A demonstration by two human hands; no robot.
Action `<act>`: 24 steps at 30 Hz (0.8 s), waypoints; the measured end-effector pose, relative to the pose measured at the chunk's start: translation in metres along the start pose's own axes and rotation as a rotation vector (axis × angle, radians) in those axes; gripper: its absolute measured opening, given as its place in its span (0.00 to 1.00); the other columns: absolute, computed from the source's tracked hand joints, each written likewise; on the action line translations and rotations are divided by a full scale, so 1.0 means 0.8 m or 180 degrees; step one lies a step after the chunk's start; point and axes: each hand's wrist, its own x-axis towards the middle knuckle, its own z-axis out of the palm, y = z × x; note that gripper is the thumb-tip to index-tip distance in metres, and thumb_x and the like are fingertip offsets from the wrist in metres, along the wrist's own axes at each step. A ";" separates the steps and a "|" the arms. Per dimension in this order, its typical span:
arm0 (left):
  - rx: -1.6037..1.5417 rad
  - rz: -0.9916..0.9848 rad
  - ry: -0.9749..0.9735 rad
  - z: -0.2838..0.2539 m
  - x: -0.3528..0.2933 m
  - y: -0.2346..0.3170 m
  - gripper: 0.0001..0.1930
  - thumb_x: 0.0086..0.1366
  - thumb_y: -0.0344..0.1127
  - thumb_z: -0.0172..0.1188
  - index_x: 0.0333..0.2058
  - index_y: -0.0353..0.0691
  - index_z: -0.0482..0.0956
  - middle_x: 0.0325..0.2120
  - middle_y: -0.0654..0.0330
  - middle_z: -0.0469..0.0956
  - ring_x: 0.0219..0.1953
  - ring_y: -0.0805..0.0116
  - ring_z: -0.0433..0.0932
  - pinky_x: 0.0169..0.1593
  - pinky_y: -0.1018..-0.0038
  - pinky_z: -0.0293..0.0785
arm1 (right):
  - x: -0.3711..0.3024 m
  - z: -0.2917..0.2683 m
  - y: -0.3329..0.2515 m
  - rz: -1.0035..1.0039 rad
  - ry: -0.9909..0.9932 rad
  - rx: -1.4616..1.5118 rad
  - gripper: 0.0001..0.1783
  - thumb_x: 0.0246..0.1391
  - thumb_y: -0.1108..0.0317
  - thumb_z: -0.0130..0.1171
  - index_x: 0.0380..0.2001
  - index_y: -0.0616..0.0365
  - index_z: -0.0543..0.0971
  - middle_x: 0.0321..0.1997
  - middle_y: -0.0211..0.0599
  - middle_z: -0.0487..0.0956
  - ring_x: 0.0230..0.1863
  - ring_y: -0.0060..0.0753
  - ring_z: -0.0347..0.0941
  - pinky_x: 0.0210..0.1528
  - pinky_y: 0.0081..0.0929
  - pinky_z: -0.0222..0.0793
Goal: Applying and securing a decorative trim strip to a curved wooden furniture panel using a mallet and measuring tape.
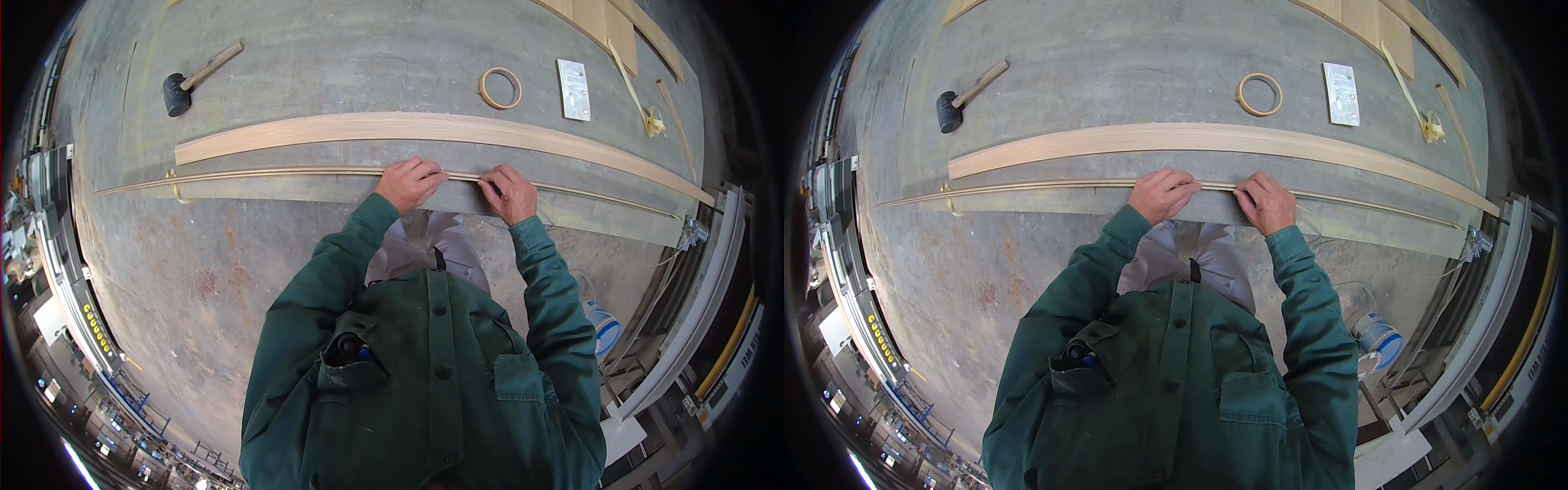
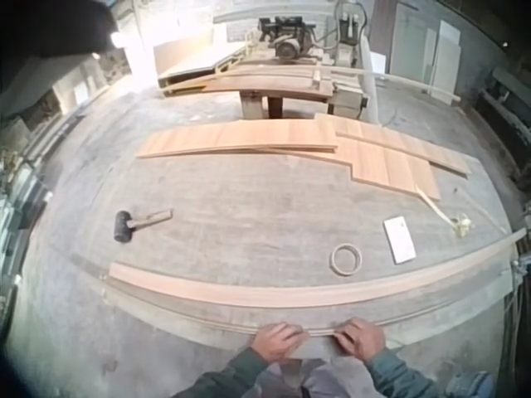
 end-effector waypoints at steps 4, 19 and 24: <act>0.0011 -0.0036 -0.0088 -0.001 -0.001 0.000 0.15 0.53 0.33 0.66 0.41 0.52 0.81 0.35 0.73 0.75 0.36 0.73 0.75 0.33 0.74 0.75 | 0.000 0.000 0.000 -0.0074 0.0034 -0.0036 0.06 0.48 0.66 0.68 0.28 0.49 0.80 0.30 0.28 0.75 0.31 0.35 0.76 0.29 0.33 0.72; -0.0225 -0.0258 -0.0285 0.002 0.016 0.012 0.15 0.54 0.34 0.64 0.42 0.55 0.81 0.35 0.72 0.75 0.34 0.70 0.75 0.31 0.71 0.76 | 0.001 0.000 0.001 -0.0188 0.0118 -0.0113 0.07 0.47 0.65 0.68 0.28 0.49 0.79 0.29 0.28 0.74 0.30 0.35 0.74 0.29 0.33 0.72; -0.0189 -0.0183 -0.0298 0.012 0.020 0.014 0.16 0.54 0.34 0.64 0.43 0.58 0.81 0.34 0.73 0.75 0.34 0.70 0.75 0.31 0.71 0.76 | 0.003 -0.006 0.001 -0.0142 0.0056 -0.0024 0.06 0.48 0.66 0.68 0.29 0.51 0.81 0.30 0.30 0.77 0.30 0.37 0.76 0.30 0.32 0.73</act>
